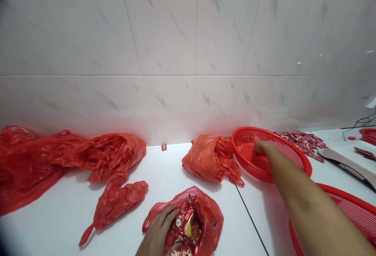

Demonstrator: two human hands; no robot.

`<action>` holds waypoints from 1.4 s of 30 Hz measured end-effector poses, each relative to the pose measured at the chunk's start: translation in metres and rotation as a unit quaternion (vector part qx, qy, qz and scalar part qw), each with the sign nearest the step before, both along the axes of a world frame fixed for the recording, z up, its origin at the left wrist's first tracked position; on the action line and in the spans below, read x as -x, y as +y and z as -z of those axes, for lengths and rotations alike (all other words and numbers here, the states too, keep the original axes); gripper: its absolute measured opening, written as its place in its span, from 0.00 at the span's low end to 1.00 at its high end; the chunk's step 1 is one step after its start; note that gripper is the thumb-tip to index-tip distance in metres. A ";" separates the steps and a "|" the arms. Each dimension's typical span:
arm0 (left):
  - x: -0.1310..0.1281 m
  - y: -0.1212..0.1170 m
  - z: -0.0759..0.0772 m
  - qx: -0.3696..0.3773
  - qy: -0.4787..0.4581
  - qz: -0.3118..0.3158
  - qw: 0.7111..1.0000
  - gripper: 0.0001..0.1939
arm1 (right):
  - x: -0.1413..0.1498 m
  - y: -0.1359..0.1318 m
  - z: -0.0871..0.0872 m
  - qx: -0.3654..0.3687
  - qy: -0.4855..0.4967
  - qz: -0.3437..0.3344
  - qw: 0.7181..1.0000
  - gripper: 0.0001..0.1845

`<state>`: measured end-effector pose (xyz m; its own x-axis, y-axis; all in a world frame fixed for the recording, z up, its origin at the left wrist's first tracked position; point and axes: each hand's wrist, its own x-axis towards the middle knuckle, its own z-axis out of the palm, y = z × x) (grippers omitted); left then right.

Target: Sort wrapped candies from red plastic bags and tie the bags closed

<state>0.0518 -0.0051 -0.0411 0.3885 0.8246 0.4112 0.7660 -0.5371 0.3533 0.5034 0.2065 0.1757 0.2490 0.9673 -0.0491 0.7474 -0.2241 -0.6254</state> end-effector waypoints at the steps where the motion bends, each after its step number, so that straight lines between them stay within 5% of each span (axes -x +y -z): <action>1: -0.003 -0.001 -0.004 0.015 -0.010 -0.007 1.000 0.42 | 0.004 0.004 -0.012 0.033 -0.004 -0.019 0.999 0.17; 5: -0.012 -0.003 -0.021 0.096 -0.032 -0.029 0.994 0.37 | 0.037 -0.008 -0.055 0.096 0.018 -0.132 0.986 0.13; 8: -0.015 -0.002 -0.031 0.139 -0.048 -0.030 0.989 0.38 | 0.094 -0.055 -0.058 0.096 0.063 -0.255 0.960 0.05; 12: -0.015 -0.003 -0.036 0.158 -0.066 -0.021 0.985 0.38 | 0.189 -0.132 -0.006 0.122 0.026 -0.424 0.897 0.07; 16: -0.012 -0.007 -0.036 0.159 -0.072 -0.011 0.985 0.40 | 0.238 -0.174 0.064 0.013 -0.064 -0.358 0.931 0.14; 19: -0.009 -0.010 -0.038 0.143 -0.080 -0.003 0.986 0.39 | 0.237 -0.180 0.100 -0.095 -0.028 -0.309 0.946 0.19; 24: -0.010 -0.019 -0.053 0.055 -0.090 -0.014 0.994 0.21 | 0.218 -0.182 0.130 -0.240 0.040 -0.340 0.908 0.18; 26: -0.014 -0.028 -0.062 0.015 -0.064 0.016 0.998 0.12 | 0.211 -0.182 0.133 -0.258 0.053 -0.359 0.895 0.21; 30: -0.029 -0.045 -0.066 0.020 0.026 0.108 0.994 0.14 | 0.194 -0.181 0.130 -0.277 0.074 -0.367 0.885 0.19; 37: -0.044 -0.049 -0.062 -0.032 0.023 0.140 0.989 0.06 | 0.174 -0.171 0.135 -0.351 0.103 -0.350 0.862 0.23; 42: -0.028 -0.030 -0.071 -0.193 -0.060 0.080 0.976 0.19 | 0.163 -0.165 0.131 -0.386 0.082 -0.292 0.871 0.12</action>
